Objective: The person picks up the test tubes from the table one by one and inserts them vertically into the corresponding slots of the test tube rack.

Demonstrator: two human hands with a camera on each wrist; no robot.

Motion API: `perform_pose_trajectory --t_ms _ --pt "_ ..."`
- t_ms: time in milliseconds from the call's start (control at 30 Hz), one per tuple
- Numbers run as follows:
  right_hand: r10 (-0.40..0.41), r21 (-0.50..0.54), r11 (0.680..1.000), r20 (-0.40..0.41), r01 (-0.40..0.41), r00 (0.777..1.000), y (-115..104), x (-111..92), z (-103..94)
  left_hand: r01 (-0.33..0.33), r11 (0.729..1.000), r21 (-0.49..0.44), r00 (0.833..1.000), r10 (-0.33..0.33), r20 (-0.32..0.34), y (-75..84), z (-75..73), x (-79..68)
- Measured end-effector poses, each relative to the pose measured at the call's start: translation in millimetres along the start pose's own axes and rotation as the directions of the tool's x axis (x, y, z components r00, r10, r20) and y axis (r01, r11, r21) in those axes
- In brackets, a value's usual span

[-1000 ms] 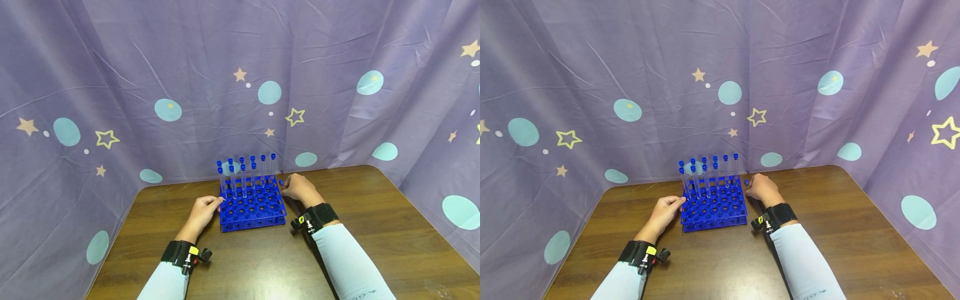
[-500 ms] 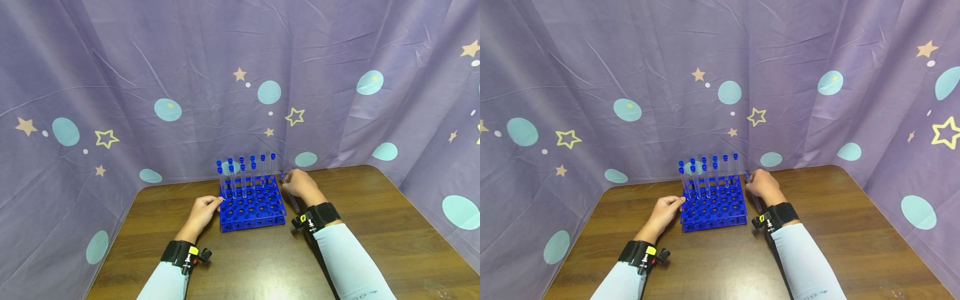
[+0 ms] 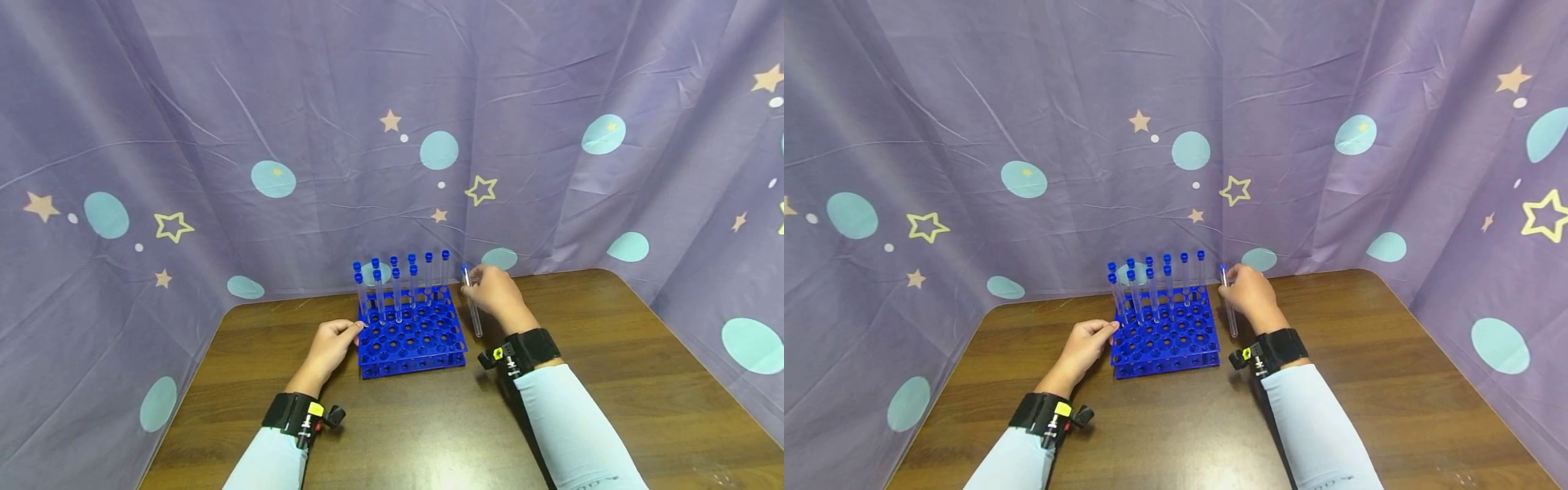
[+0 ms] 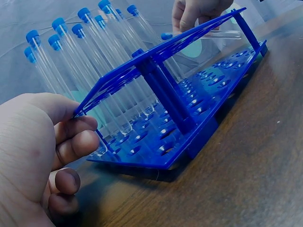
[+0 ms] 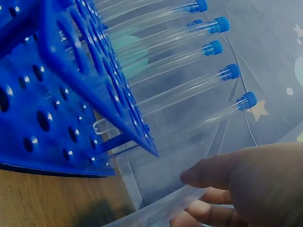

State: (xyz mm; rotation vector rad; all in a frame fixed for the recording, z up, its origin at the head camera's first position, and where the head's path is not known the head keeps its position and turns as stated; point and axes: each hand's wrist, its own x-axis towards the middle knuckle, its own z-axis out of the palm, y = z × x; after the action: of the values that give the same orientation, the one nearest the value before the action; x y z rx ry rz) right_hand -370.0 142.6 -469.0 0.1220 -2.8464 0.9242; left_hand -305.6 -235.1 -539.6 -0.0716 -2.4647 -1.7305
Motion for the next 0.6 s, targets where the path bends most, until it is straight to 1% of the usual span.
perform_pose_trajectory --t_ms 133,333,600 --pt "-0.004 0.023 1.0 -0.045 0.005 0.999 -1.6 -0.4 -1.3 -0.002 1.0 0.014 1.0 0.002 -0.004 0.7 -0.1 -1.1" --pt "-0.029 0.049 0.998 -0.12 0.035 0.992 -2.6 0.2 -2.8 -0.004 1.0 0.016 1.0 0.005 -0.013 2.4 0.5 -2.9" --pt "-0.066 0.081 0.993 -0.175 0.081 0.982 -4.1 -0.4 -3.6 -0.002 1.0 0.005 1.0 0.002 -0.009 1.7 0.4 -1.5"
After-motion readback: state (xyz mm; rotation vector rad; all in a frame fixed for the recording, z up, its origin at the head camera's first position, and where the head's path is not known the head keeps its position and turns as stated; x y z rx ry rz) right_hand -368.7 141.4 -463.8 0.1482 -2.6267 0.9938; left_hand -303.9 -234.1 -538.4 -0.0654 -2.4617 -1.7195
